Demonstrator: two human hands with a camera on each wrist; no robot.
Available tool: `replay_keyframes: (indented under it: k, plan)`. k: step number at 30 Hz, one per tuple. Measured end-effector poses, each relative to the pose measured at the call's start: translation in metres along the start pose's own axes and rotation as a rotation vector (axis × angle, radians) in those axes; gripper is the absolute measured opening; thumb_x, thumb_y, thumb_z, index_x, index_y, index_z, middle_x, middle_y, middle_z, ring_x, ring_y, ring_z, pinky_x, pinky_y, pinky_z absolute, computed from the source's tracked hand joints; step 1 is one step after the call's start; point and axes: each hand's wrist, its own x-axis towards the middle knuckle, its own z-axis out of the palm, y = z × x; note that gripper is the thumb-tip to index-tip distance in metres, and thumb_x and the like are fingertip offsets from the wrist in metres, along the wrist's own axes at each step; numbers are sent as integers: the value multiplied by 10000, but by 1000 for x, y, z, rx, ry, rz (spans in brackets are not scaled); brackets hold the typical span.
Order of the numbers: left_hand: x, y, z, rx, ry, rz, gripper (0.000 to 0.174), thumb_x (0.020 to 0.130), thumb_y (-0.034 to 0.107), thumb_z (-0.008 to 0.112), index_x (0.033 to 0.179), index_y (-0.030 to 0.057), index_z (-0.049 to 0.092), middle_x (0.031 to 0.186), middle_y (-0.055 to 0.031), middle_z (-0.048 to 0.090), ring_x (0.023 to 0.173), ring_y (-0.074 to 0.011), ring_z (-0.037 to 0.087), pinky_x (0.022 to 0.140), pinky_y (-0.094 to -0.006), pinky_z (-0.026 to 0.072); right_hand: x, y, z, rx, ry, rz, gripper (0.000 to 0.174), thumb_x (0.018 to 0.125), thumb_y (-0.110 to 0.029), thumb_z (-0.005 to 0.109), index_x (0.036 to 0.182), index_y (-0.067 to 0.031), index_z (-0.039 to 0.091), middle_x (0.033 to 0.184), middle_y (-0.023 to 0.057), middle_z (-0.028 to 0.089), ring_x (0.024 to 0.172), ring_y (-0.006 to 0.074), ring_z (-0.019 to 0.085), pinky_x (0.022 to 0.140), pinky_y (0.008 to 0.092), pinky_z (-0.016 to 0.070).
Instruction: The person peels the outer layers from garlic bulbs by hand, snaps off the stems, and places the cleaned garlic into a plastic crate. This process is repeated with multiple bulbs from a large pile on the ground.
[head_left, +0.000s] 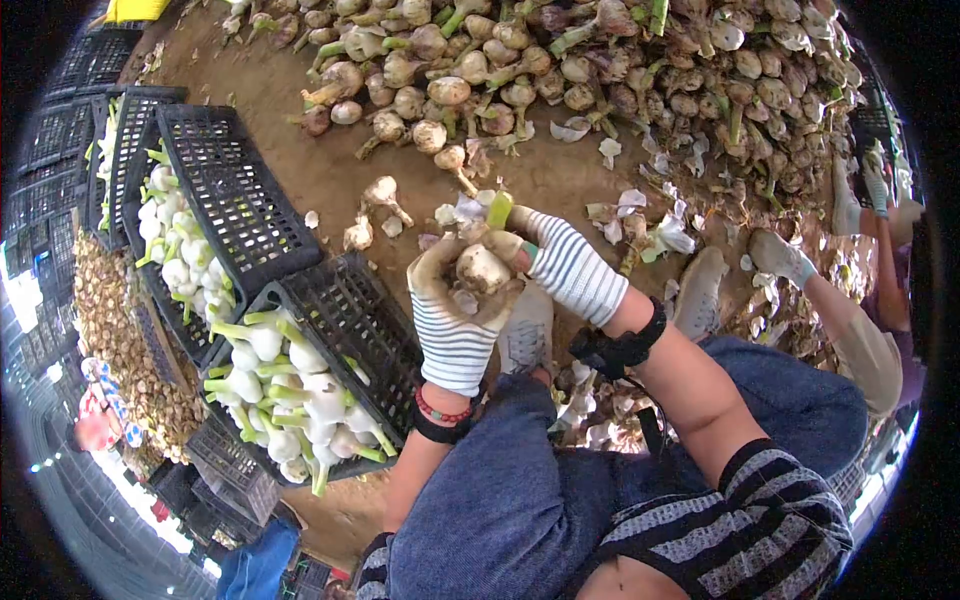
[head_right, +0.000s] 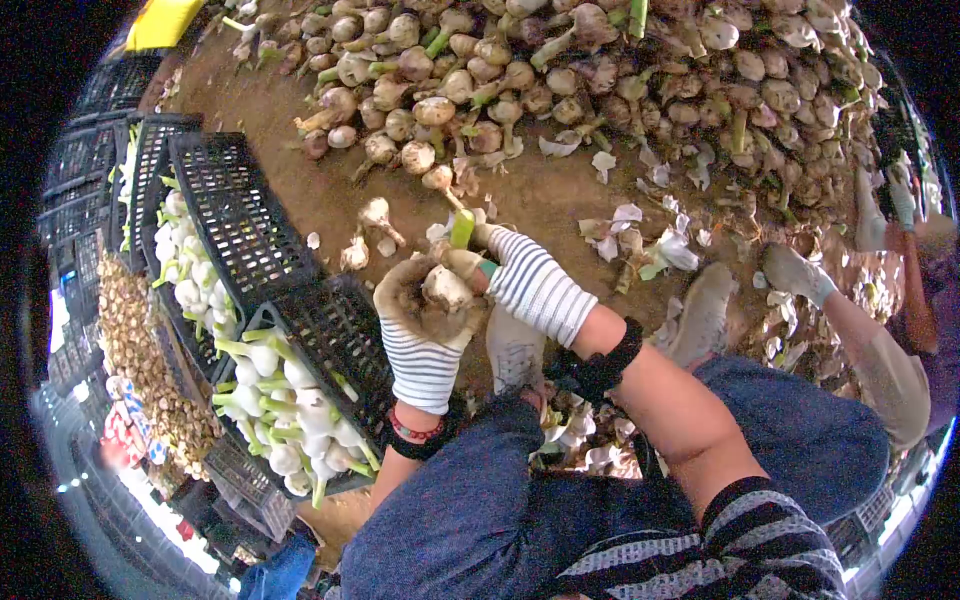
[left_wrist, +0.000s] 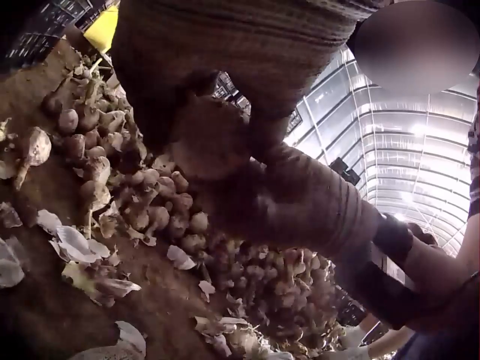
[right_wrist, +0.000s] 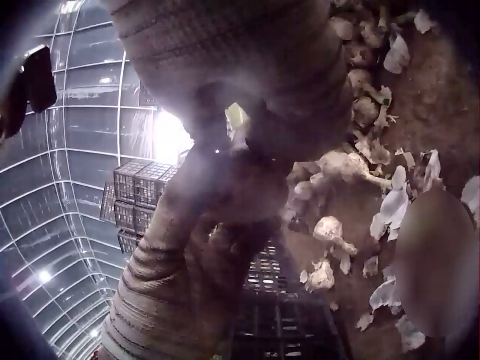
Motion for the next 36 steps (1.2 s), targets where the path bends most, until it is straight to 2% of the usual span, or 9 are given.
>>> replay_keyframes:
  k: [8,10,12,15,22,26,30,34,36]
  plan:
    - [4,25,-1,-246,-43,-109,710,725,118,805,1286,65,372,1168,-113,500,1079,-213,536,920,-342,477,-12,-12,-27,-292,-64,-30,299,940,-143,581,1186,24,602,960,80,681,906,116,597,809,283,501]
    - [4,24,-4,-547,-54,-383,738,764,141,782,1352,73,341,1267,-112,485,1104,-244,547,951,-374,481,-17,-21,-28,-351,-72,11,295,941,-130,562,1191,23,602,915,72,673,829,109,588,753,281,502]
    - [9,24,0,-557,-26,-361,585,887,286,658,1351,59,385,1231,-102,535,1100,-229,565,959,-373,465,-21,-17,-34,-347,-84,62,292,941,-134,557,1184,19,606,876,65,660,765,103,570,702,280,496]
    - [25,39,-1,-952,-49,-789,462,1001,428,419,1266,58,499,1126,-74,601,1057,-172,578,956,-337,440,-33,-20,-38,-408,-71,149,323,952,-173,547,1216,5,601,915,44,665,791,103,576,708,284,500]
    - [16,36,11,-286,-182,-135,372,1006,330,448,1243,50,506,1175,-97,583,1066,-210,560,969,-363,431,-38,-36,-35,-303,75,54,473,936,-347,617,1198,45,587,1003,84,677,900,120,590,765,279,496]
    - [21,25,18,8,-171,269,494,830,167,710,1261,68,489,1273,-168,493,1177,-295,508,1005,-404,418,-30,-30,-42,-445,66,32,412,907,-316,647,1109,41,619,913,93,688,829,109,577,734,293,505]
    - [5,15,30,24,-125,204,821,608,124,844,1301,88,407,1255,-172,450,1182,-323,480,1029,-432,396,-35,-18,-48,-506,72,16,324,914,-239,620,1083,37,626,870,95,685,785,113,578,710,303,506]
    - [0,12,24,-314,-130,-201,734,699,76,802,1293,83,371,1246,-143,420,1165,-287,476,977,-386,445,-42,-21,-52,-436,43,14,291,912,-198,594,1083,35,628,842,85,674,763,109,575,682,296,497]
    - [6,34,19,-610,-149,-356,578,849,287,707,1301,76,414,1222,-117,489,1078,-261,557,870,-359,512,-44,-21,-54,-460,39,-29,275,914,-159,576,1103,32,629,851,61,666,789,99,569,705,275,493]
